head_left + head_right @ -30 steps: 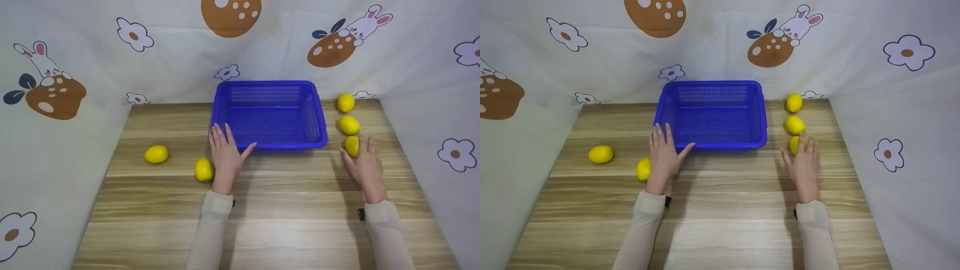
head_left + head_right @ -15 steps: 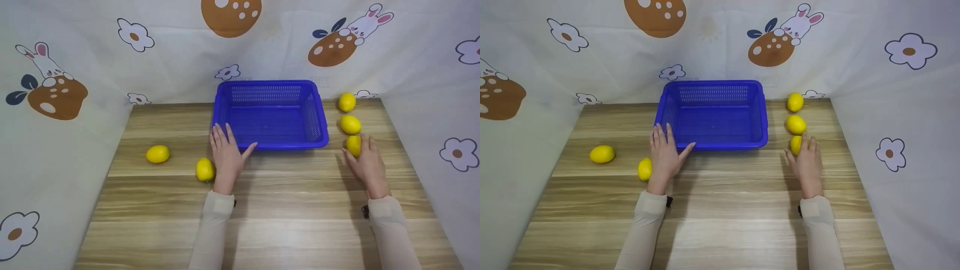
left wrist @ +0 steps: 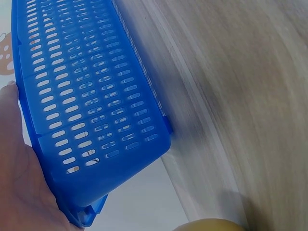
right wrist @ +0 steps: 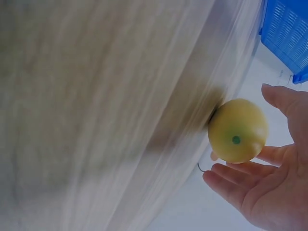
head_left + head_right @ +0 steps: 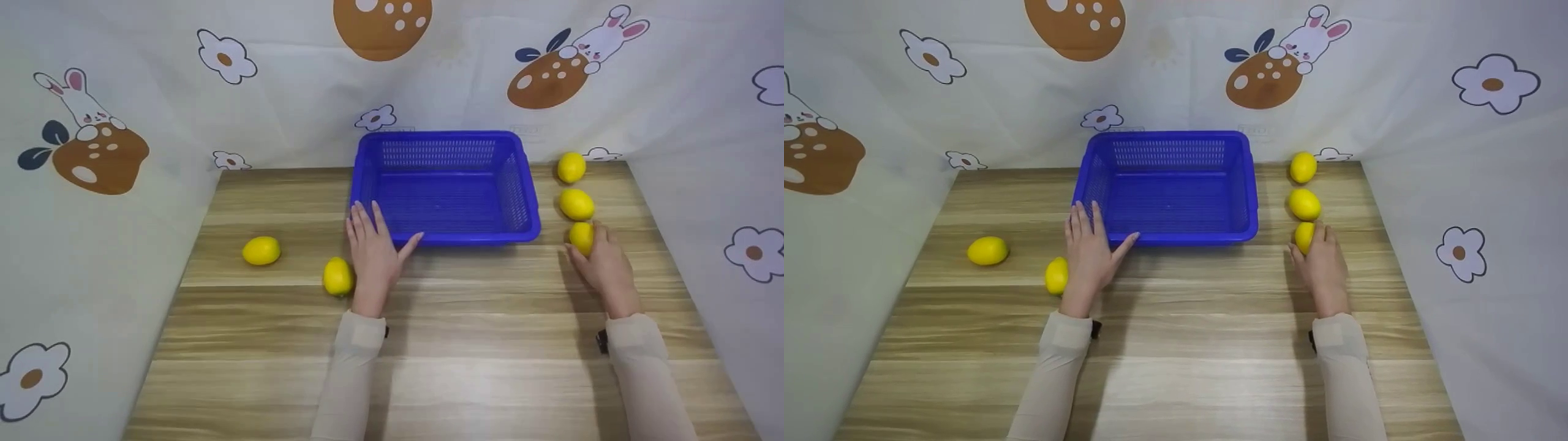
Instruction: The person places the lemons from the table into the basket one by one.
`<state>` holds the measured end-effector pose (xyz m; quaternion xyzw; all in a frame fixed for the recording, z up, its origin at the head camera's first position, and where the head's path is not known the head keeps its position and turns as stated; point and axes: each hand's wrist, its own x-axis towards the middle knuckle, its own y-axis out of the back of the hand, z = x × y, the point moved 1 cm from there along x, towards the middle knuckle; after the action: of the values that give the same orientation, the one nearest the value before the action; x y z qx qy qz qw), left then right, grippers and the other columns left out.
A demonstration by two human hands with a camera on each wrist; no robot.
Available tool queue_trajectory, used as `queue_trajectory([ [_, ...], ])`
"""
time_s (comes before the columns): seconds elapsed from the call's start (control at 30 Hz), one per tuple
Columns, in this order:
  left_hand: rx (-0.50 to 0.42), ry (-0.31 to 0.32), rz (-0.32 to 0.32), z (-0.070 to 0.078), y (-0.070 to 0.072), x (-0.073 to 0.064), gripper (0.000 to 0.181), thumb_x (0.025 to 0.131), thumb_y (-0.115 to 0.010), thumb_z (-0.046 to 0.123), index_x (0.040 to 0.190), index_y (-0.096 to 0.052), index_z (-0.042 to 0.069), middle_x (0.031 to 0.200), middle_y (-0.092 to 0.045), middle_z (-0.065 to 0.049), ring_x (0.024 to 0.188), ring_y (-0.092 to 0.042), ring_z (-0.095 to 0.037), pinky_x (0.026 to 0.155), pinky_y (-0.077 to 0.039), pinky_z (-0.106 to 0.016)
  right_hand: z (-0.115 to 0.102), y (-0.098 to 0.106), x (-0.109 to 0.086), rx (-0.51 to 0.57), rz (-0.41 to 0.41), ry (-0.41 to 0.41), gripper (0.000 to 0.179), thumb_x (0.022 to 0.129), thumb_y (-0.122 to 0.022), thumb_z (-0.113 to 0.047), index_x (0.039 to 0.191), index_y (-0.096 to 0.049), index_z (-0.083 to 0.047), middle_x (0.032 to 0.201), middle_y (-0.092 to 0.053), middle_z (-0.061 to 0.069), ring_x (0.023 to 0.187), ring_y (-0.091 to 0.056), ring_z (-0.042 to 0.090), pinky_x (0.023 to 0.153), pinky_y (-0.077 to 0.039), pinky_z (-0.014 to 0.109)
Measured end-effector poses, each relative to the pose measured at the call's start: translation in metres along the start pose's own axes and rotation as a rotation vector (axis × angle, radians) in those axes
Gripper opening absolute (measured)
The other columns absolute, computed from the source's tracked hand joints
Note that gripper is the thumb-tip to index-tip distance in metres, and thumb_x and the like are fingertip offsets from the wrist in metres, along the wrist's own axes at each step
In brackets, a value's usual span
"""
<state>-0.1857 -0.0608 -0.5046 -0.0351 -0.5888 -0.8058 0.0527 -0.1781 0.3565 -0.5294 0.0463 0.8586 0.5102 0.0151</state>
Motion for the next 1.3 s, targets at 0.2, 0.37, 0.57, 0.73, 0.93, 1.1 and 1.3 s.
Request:
queue_trajectory([
  [0.2, 0.009, 0.009, -0.015, -0.001, -0.001, -0.002, 0.113, 0.098, -0.045, 0.08, 0.168, -0.012, -0.002, 0.173, -0.006, -0.033, 0.163, -0.007, -0.042, 0.133, -0.004, -0.053, 0.003, -0.002, 0.004, -0.006, -0.051, -0.012, 0.08, 0.106, -0.061, -0.028, 0.158, -0.022, 0.018, 0.147, -0.036, 0.049, 0.119, -0.052, 0.067, 0.099, -0.044, 0.076],
  [0.37, 0.005, 0.015, -0.024, -0.002, -0.001, -0.003, 0.113, 0.097, -0.045, 0.08, 0.168, -0.011, -0.002, 0.173, -0.005, -0.032, 0.163, -0.006, -0.042, 0.133, -0.004, -0.054, 0.005, -0.004, 0.006, -0.007, -0.058, -0.017, 0.081, 0.105, -0.063, -0.027, 0.158, -0.02, 0.017, 0.144, -0.038, 0.05, 0.118, -0.052, 0.068, 0.098, -0.044, 0.077],
  [0.57, 0.017, 0.019, -0.034, -0.002, -0.001, -0.002, 0.113, 0.097, -0.043, 0.081, 0.168, -0.011, -0.001, 0.173, -0.003, -0.032, 0.163, -0.005, -0.042, 0.133, -0.005, -0.054, 0.006, -0.006, 0.009, 0.002, -0.047, -0.014, 0.084, 0.103, -0.067, -0.026, 0.158, -0.02, 0.017, 0.138, -0.041, 0.051, 0.114, -0.054, 0.068, 0.096, -0.045, 0.076],
  [0.73, 0.009, 0.016, -0.027, -0.002, -0.001, -0.002, 0.113, 0.097, -0.045, 0.081, 0.168, -0.014, -0.001, 0.173, -0.004, -0.032, 0.163, -0.005, -0.042, 0.133, -0.005, -0.053, 0.01, -0.006, 0.011, 0.023, -0.058, -0.006, 0.087, 0.101, -0.071, -0.025, 0.157, -0.021, 0.018, 0.137, -0.042, 0.052, 0.116, -0.053, 0.068, 0.099, -0.043, 0.076],
  [0.93, -0.009, 0.005, 0.004, -0.001, -0.003, -0.002, 0.112, 0.097, -0.047, 0.079, 0.167, -0.015, -0.002, 0.172, -0.008, -0.032, 0.163, -0.009, -0.042, 0.133, -0.006, -0.053, 0.016, -0.004, 0.014, 0.089, -0.068, 0.036, 0.087, 0.096, -0.076, -0.017, 0.155, -0.024, 0.02, 0.137, -0.044, 0.053, 0.122, -0.05, 0.067, 0.106, -0.039, 0.075],
  [1.1, -0.005, 0.0, 0.006, -0.001, -0.004, -0.001, 0.112, 0.097, -0.047, 0.079, 0.167, -0.014, -0.002, 0.172, -0.008, -0.033, 0.163, -0.009, -0.043, 0.133, -0.008, -0.054, 0.02, 0.0, 0.016, 0.099, -0.085, 0.047, 0.086, 0.094, -0.078, -0.014, 0.154, -0.027, 0.02, 0.137, -0.045, 0.053, 0.122, -0.05, 0.065, 0.107, -0.038, 0.075],
  [1.3, 0.006, 0.016, -0.012, -0.001, -0.002, 0.001, 0.113, 0.097, -0.045, 0.081, 0.168, -0.012, 0.0, 0.173, -0.004, -0.031, 0.163, -0.006, -0.041, 0.133, -0.007, -0.053, 0.02, 0.003, 0.018, 0.084, -0.107, 0.043, 0.082, 0.097, -0.076, -0.017, 0.152, -0.029, 0.019, 0.134, -0.047, 0.052, 0.12, -0.051, 0.064, 0.105, -0.039, 0.075],
])
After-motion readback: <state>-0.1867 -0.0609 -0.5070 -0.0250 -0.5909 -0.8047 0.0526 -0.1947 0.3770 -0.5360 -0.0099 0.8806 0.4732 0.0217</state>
